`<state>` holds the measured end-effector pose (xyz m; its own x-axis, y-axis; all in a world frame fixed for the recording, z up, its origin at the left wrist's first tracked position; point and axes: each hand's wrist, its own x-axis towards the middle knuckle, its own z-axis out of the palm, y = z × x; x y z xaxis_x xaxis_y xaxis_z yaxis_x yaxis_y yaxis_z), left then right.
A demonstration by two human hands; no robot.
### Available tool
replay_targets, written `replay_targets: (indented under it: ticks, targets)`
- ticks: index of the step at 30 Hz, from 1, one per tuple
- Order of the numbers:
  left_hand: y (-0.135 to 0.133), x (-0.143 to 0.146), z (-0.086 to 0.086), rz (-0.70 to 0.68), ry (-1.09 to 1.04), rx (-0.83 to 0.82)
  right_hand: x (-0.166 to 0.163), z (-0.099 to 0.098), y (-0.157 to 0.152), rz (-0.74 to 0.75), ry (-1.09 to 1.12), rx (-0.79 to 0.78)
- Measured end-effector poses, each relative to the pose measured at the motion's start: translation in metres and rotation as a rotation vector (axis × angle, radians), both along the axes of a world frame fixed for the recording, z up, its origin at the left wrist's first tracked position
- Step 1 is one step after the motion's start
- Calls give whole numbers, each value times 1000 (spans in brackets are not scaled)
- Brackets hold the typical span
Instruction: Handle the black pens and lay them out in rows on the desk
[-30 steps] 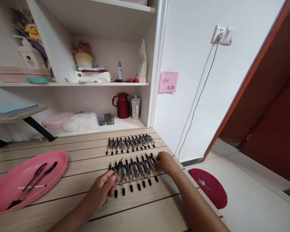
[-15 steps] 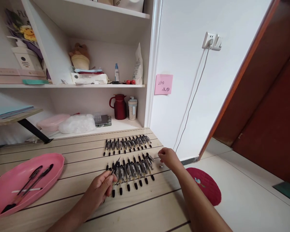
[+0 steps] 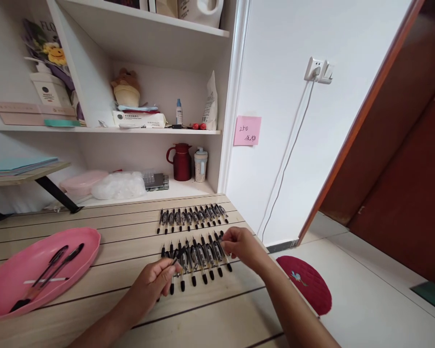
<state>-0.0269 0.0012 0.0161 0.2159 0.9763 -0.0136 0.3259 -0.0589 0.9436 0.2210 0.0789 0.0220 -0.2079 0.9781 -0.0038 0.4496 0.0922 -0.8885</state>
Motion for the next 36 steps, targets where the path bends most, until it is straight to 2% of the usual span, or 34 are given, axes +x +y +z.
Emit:
replay_targets:
  ticks: [3, 6, 10, 20, 23, 29, 31, 36]
  targets:
    - [-1, -1, 2, -13, 44, 46, -33, 20, -13, 141, 131, 32]
    - [-2, -3, 4, -27, 61, 92, -52, 35, -21, 173, 128, 88]
    - [-2, -5, 6, -33, 73, 103, -57, 42, -19, 180, 40, 119]
    - [-3, -6, 9, -61, 121, 92, -65, 39, -19, 278, -21, 114]
    - [-2, -7, 7, -48, 94, 90, -70, 36, -17, 303, 121, 55]
    - [-2, -7, 5, -2, -20, 68, -83, 26, -12, 316, 572, -209]
    - [-2, -6, 4, 27, -74, 63, -88, 21, -11, 293, 649, -230]
    - [-1, -5, 0, 29, -190, -52, -94, 13, -11, 257, 717, -163]
